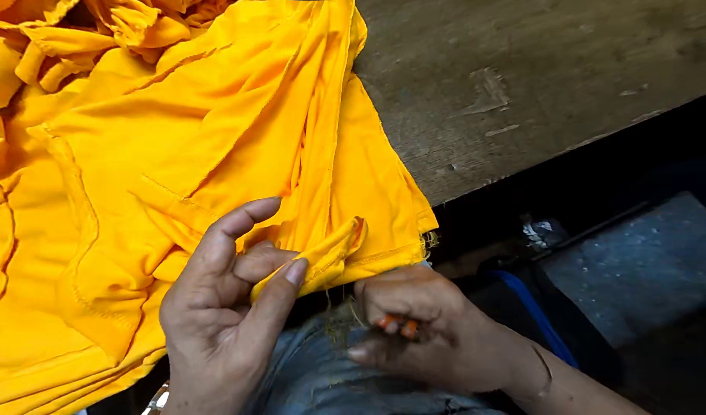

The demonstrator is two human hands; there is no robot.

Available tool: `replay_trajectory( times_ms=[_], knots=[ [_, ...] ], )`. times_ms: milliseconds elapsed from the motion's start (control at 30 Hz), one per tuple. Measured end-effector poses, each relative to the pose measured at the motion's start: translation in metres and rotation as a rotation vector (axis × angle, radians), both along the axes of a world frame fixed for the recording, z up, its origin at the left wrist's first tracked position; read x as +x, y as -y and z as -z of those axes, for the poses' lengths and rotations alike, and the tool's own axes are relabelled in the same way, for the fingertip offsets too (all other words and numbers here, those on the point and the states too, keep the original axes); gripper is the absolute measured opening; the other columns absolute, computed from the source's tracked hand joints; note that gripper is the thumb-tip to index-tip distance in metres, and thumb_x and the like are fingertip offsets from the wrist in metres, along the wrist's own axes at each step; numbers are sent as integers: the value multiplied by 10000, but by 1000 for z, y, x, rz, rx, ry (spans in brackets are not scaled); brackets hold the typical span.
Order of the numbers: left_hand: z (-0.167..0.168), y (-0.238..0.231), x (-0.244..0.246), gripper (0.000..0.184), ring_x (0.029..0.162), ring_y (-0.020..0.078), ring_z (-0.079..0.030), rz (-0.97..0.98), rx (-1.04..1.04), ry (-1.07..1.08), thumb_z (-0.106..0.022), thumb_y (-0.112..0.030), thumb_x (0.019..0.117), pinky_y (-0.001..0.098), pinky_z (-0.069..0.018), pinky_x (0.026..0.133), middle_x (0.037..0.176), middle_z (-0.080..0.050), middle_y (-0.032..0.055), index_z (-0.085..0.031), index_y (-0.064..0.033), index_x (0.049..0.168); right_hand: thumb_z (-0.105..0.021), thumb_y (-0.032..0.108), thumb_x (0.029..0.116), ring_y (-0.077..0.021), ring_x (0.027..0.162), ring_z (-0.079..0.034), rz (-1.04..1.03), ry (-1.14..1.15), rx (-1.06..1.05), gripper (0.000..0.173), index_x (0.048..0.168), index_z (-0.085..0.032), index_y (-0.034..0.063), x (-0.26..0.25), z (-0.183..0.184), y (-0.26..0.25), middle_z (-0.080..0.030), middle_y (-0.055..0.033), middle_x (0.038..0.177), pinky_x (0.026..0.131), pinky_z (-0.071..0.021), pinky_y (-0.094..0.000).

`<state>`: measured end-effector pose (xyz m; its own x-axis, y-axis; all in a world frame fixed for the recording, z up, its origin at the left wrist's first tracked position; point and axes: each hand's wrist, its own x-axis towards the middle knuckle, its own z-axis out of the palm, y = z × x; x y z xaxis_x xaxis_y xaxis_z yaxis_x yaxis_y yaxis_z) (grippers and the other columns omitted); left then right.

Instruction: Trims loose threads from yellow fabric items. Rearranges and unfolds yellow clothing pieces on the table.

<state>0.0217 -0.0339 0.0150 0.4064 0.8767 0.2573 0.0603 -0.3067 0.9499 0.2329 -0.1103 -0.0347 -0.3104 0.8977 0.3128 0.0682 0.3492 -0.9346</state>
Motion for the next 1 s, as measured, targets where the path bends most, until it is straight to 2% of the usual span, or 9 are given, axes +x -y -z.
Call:
replay_trajectory(
  times_ms=[67, 200, 300, 367, 467, 567, 633, 833, 1000],
  knots=[
    [0, 1, 0, 502, 737, 94, -700, 14, -21, 28, -651, -13, 931, 226, -600, 709, 850, -735, 7, -521, -7, 1416, -785, 212, 902, 44, 549, -421, 165, -67, -88, 281, 770, -566, 96, -5, -5, -3, -494, 68, 643, 483, -325, -101],
    [-1, 5, 2, 551, 788, 94, -709, 37, 9, 22, -633, -16, 950, 240, -607, 772, 907, -747, 8, -472, 15, 1475, -852, 181, 813, 3, 503, -422, 297, -154, -247, 319, 1057, -674, 83, -7, -14, -7, -511, 57, 640, 438, -363, -116],
    [0, 9, 3, 571, 816, 98, -725, 32, 52, 1, -635, -8, 949, 249, -621, 793, 938, -759, 5, -450, 30, 1489, -793, 77, 852, -12, 481, -409, 326, -194, -253, 179, 1005, -702, 56, -10, -14, -11, -503, 37, 606, 427, -343, -126],
    [1, 9, 3, 578, 808, 99, -724, 29, 54, 0, -638, -6, 944, 246, -621, 780, 934, -758, 5, -450, 29, 1490, -749, 17, 877, -22, 523, -495, 309, -234, -229, 51, 925, -738, 30, -10, -12, -12, -602, 13, 655, 459, -421, -137],
    [2, 5, 1, 570, 807, 106, -727, 31, 45, 3, -636, 3, 939, 249, -620, 777, 926, -758, 16, -462, 17, 1482, -708, 13, 897, -18, 626, -586, 147, -189, -137, 31, 874, -728, 8, -2, -7, -9, -661, 4, 729, 557, -509, -150],
    [3, 3, -1, 568, 756, 95, -703, 12, 37, 4, -637, 2, 934, 239, -608, 744, 879, -744, 11, -469, 24, 1477, -647, 59, 965, -51, 738, -621, -236, -43, -37, 106, 911, -714, -4, 11, 3, -2, -667, -33, 795, 675, -530, -201],
    [4, 4, -1, 563, 749, 92, -695, 12, 24, 3, -631, -7, 944, 239, -604, 747, 866, -735, 8, -469, 18, 1482, -647, 67, 951, -79, 699, -594, -289, 14, 17, 109, 874, -690, 3, 7, 7, 3, -634, -51, 750, 624, -486, -230],
    [1, 9, 3, 547, 713, 69, -665, 15, 2, 8, -599, -11, 967, 207, -583, 708, 831, -710, -3, -461, 10, 1496, -837, 162, 824, 38, 649, -530, 344, 21, 163, 208, 875, -673, 44, -10, -17, -3, -609, 48, 746, 551, -439, -96],
    [-2, 13, 5, 578, 724, 58, -670, 7, 75, -53, -604, -18, 967, 191, -581, 680, 871, -727, -23, -426, 14, 1517, -769, 52, 838, 3, 698, -572, 492, 172, 300, 170, 991, -735, -13, -16, -25, -13, -650, 2, 815, 591, -485, -113]
  ],
)
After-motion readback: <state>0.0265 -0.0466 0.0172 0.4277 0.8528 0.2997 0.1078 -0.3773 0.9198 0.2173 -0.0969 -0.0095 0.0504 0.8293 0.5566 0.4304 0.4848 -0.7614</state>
